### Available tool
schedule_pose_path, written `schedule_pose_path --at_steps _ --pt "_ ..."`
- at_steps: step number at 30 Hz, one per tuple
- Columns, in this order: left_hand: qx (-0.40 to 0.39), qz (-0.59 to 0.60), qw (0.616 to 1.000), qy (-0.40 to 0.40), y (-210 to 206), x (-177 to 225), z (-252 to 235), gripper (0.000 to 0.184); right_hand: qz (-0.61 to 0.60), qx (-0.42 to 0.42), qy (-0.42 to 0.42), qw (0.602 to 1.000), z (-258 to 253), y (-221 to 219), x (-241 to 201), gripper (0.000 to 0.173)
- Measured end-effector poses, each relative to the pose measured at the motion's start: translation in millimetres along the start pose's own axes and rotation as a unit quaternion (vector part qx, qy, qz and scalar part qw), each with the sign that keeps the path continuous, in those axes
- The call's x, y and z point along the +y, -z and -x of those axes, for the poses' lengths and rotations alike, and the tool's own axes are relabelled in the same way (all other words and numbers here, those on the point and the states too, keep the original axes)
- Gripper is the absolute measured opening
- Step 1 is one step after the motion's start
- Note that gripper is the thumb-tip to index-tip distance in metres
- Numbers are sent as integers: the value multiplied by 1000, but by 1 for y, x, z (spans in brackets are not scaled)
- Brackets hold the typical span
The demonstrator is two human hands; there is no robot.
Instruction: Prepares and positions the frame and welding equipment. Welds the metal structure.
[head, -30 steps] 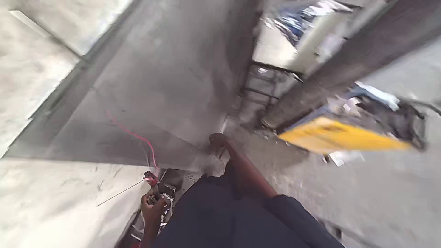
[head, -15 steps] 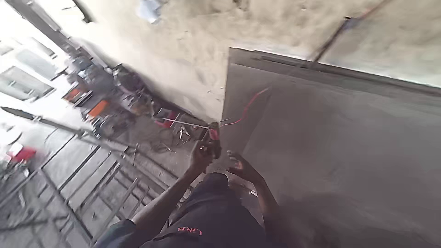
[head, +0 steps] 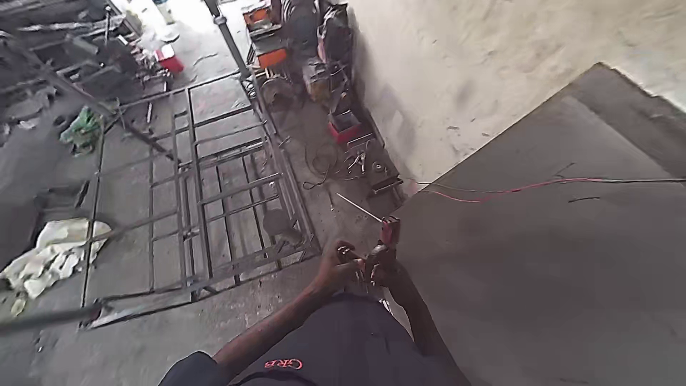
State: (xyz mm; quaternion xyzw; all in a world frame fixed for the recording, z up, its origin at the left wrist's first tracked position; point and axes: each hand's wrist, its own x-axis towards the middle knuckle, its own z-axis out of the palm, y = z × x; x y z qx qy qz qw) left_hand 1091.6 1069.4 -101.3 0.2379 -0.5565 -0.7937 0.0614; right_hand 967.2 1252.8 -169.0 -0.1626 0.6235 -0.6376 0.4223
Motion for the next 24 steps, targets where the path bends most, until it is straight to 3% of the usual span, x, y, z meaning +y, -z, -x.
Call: schedule_pose_path --at_steps 3,6,9,14,17,20,24 --pt "132 117 981 75 47 -13 37 36 41 38 -19 998 18 -16 14 62" --pt "195 242 946 89 97 -24 76 26 21 65 5 998 28 -42 22 57" --pt "181 327 925 75 136 -32 117 31 -44 31 58 997 35 -78 18 59" --pt "94 349 932 -10 173 -35 173 37 -112 -6 76 991 43 -133 7 45" --pt "73 328 941 -48 184 -35 194 40 -72 20 44 996 50 -164 -2 39" --pt "49 319 942 -90 187 -37 200 43 5 21 35 999 51 -188 -7 44" --pt "-4 380 917 -121 187 -39 201 47 81 -5 57 995 49 -206 -13 51"
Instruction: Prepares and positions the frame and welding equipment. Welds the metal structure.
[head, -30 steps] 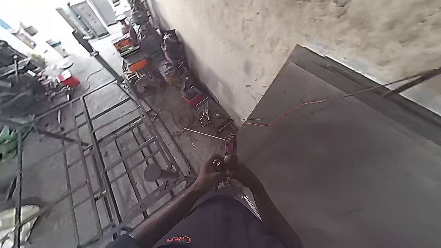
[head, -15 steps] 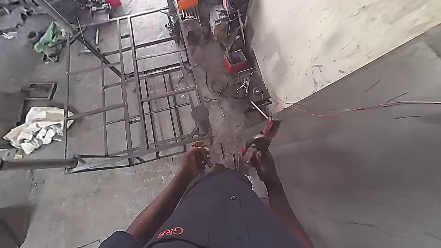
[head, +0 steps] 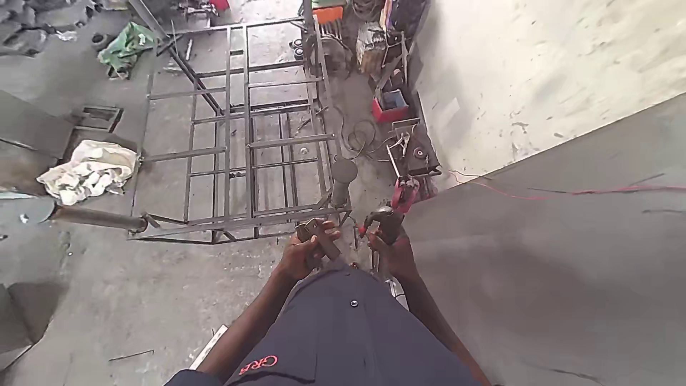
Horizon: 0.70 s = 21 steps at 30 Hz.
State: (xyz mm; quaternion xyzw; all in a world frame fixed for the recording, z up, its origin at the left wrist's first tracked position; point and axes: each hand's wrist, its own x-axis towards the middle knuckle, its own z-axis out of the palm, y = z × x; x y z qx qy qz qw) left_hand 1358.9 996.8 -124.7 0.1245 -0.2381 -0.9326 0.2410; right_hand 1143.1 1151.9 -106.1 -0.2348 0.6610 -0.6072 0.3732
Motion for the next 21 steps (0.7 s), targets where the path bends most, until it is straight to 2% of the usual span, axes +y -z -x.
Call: schedule_pose_path --at_steps 4,9,12,16,18,21 --pt "-41 44 998 -32 -4 -6 5 42 28 -22 37 999 1 6 -10 48" --pt "48 -134 987 -76 -17 -11 11 54 28 -83 62 994 -5 4 -30 58" --pt "44 -188 975 -112 -27 -9 18 58 12 -164 63 984 -16 -17 -37 64" --pt "27 -223 959 -172 -36 1 30 53 -45 -263 24 963 -24 -39 -25 55" --pt "33 -234 953 -190 -31 13 36 52 -86 -314 14 945 -32 -52 -18 51" --pt "26 -226 952 -206 -14 34 47 52 -128 -348 -24 928 -39 -84 -14 53"
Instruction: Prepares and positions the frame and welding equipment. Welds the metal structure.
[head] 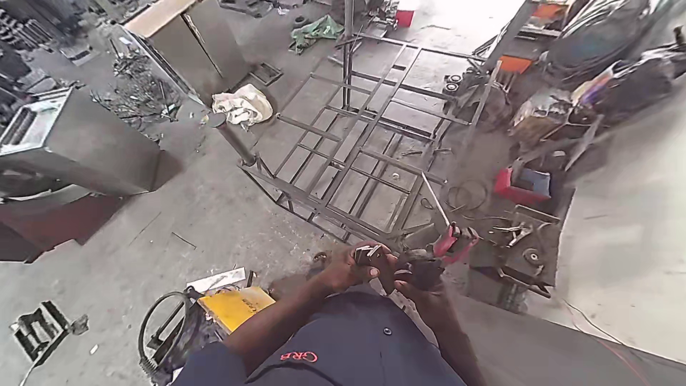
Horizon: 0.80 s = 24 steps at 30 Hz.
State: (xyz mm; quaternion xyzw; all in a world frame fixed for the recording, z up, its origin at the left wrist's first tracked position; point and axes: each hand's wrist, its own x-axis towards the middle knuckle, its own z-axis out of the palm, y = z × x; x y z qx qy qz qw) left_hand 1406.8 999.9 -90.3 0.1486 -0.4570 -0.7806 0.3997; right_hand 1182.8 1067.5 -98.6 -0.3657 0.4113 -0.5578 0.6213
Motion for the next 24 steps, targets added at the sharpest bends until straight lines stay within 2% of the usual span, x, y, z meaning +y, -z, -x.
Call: schedule_pose_path --at_steps 3,6,9,12,14,17,20,24 --pt "-14 -6 1000 -3 38 11 -4 48 2 -5 -47 999 -33 -25 10 57" --pt "-64 7 998 15 93 25 -13 48 28 13 -98 995 -70 -50 28 64" --pt "-63 6 996 68 156 49 -19 47 49 31 -146 988 -114 -89 45 71" --pt "-43 -2 990 132 202 72 -16 46 62 51 -167 983 -145 -123 62 71" --pt "-28 0 983 181 226 86 -17 43 42 75 -164 983 -158 -140 73 70" --pt "63 69 965 245 252 99 -16 48 9 127 -136 982 -166 -159 83 66" --pt "131 200 942 235 284 111 -5 60 3 167 -93 982 -166 -157 88 60" --pt "135 276 928 209 313 125 17 56 -28 207 -51 977 -154 -148 79 54"
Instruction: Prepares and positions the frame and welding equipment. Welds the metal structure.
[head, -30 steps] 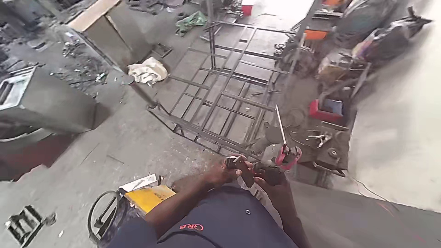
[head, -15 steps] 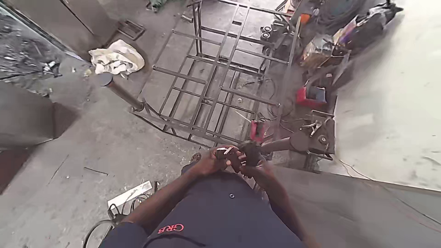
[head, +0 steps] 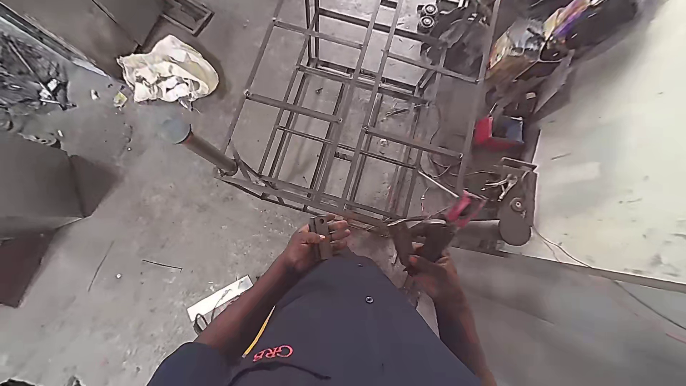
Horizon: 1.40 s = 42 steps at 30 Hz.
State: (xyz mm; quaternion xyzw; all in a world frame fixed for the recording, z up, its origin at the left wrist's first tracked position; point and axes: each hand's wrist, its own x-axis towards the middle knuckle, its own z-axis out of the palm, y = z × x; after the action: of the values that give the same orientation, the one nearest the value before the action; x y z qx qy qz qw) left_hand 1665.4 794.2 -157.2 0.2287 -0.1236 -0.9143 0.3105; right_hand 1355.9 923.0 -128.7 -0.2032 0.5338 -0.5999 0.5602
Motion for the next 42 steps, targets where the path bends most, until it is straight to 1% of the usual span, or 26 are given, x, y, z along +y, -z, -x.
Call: schedule_pose_path --at_steps 3,5,7,8,11,12,15,18,20,22,25,26,28,32,34,35,37,39,42 --pt "-10 -15 999 -32 8 10 7 52 -11 33 10 999 1 3 -11 54" --pt "22 -17 998 -51 9 12 9 48 -6 40 13 999 0 6 -13 54" --pt "38 -10 997 -65 11 14 9 50 6 45 16 999 -2 8 -12 56" --pt "30 4 997 -74 14 15 10 54 8 42 17 999 -2 8 -12 57" --pt "-32 57 993 -100 23 14 11 66 12 30 10 999 -6 2 -15 53" --pt "-48 68 991 -104 26 13 12 66 13 29 6 999 -7 0 -15 53" --pt "-73 86 988 -109 29 12 15 64 27 21 -3 999 -13 -5 -15 60" --pt "-103 103 982 -119 28 11 17 68 28 11 0 1000 -17 -6 -15 60" --pt "-105 105 981 -125 27 11 18 67 31 6 4 999 -19 -6 -16 60" --pt "-76 94 984 -127 24 13 20 65 31 2 8 999 -20 -6 -16 59" --pt "13 44 991 -128 12 17 23 59 22 -7 15 1000 -21 -4 -16 60" --pt "30 32 990 -130 10 17 24 57 20 -6 17 1000 -20 -3 -16 58" --pt "53 23 989 -133 10 17 25 53 19 -3 21 1000 -18 -3 -16 55" --pt "114 14 985 -128 6 19 29 51 25 -4 24 999 -13 -4 -14 59" --pt "119 15 984 -130 7 19 30 51 26 0 22 999 -11 -5 -12 58" --pt "111 15 985 -132 8 19 31 51 31 -2 22 999 -10 -5 -11 58" --pt "78 25 988 -133 12 19 35 59 38 -9 24 999 -9 -5 -10 56" --pt "24 46 989 -140 19 17 37 68 46 -11 22 999 -8 -6 -10 58" --pt "-55 78 983 -156 26 13 38 71 50 5 9 999 -8 -5 -10 57"
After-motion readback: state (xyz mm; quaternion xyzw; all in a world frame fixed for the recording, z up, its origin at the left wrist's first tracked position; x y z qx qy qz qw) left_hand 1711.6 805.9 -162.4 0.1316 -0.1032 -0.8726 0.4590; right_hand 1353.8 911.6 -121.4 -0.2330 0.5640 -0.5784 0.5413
